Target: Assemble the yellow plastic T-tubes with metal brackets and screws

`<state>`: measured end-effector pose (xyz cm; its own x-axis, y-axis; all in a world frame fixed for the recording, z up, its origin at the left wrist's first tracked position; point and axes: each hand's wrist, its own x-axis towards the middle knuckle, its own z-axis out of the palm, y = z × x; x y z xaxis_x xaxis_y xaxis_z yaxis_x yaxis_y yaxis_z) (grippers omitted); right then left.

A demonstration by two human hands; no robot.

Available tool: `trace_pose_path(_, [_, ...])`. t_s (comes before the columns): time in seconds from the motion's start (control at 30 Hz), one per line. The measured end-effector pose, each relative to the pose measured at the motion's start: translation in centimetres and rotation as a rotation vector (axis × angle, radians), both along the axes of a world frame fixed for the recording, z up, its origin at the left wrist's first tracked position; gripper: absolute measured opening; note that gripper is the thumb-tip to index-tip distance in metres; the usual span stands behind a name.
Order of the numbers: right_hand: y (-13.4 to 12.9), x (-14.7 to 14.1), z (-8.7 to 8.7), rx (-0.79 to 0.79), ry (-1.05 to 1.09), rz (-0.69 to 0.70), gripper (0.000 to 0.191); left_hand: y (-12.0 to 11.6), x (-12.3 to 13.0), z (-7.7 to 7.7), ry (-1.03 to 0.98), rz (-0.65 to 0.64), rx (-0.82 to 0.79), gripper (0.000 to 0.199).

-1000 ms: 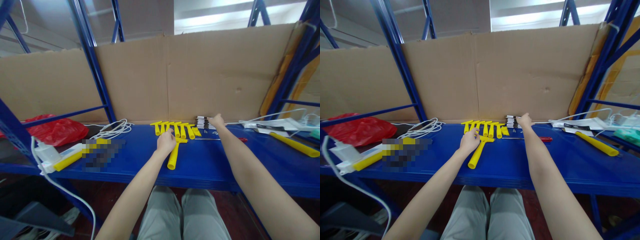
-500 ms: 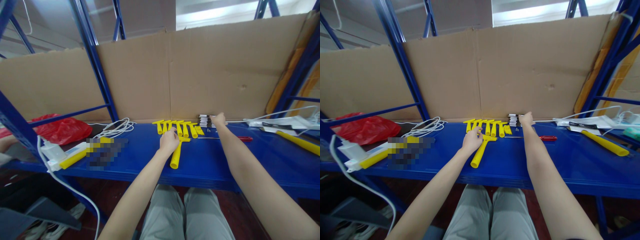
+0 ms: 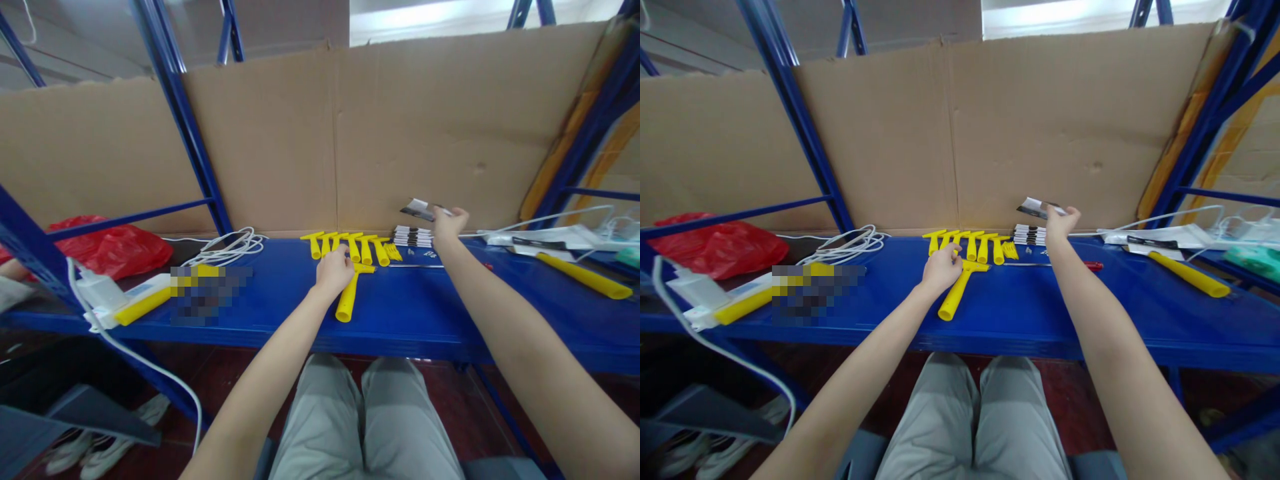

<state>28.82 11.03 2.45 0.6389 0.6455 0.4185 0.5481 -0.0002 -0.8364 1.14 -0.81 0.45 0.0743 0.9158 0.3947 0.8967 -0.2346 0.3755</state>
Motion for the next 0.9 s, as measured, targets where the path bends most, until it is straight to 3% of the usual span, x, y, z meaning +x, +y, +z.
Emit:
trace_pose_path(0.1, [-1.4,0.1,-0.1,0.254,0.442,0.070,0.054,0.3,-0.1,0.2,0.027,0.002,0.004,0.034])
trace_pose_path(0.17, [-2.5,0.2,-0.3,0.322,0.595,0.194,0.048,0.9,-0.3,0.6,0.054,-0.007,0.022,0.032])
trace_pose_path(0.27, [-3.8,0.3,-0.5,0.353,0.639,0.320,0.036,2.3,-0.7,1.7,0.107,-0.105,0.069,0.027])
trace_pose_path(0.37, [-4.7,0.2,-0.3,0.322,0.629,0.354,0.028,3.6,-1.0,2.2,0.156,-0.236,0.101,0.020])
trace_pose_path(0.5, [-5.5,-0.1,0.0,0.282,0.673,0.374,0.016,4.4,-1.1,1.1,0.047,-0.279,0.185,0.023])
trace_pose_path(0.67, [-6.0,0.0,0.0,0.306,0.806,0.381,0.007,3.9,-1.5,-0.3,-0.065,-0.354,0.160,0.025])
trace_pose_path(0.9, [-6.8,-0.2,0.5,0.562,1.260,0.346,0.016,3.3,-1.9,0.2,0.131,-0.467,-0.168,0.052])
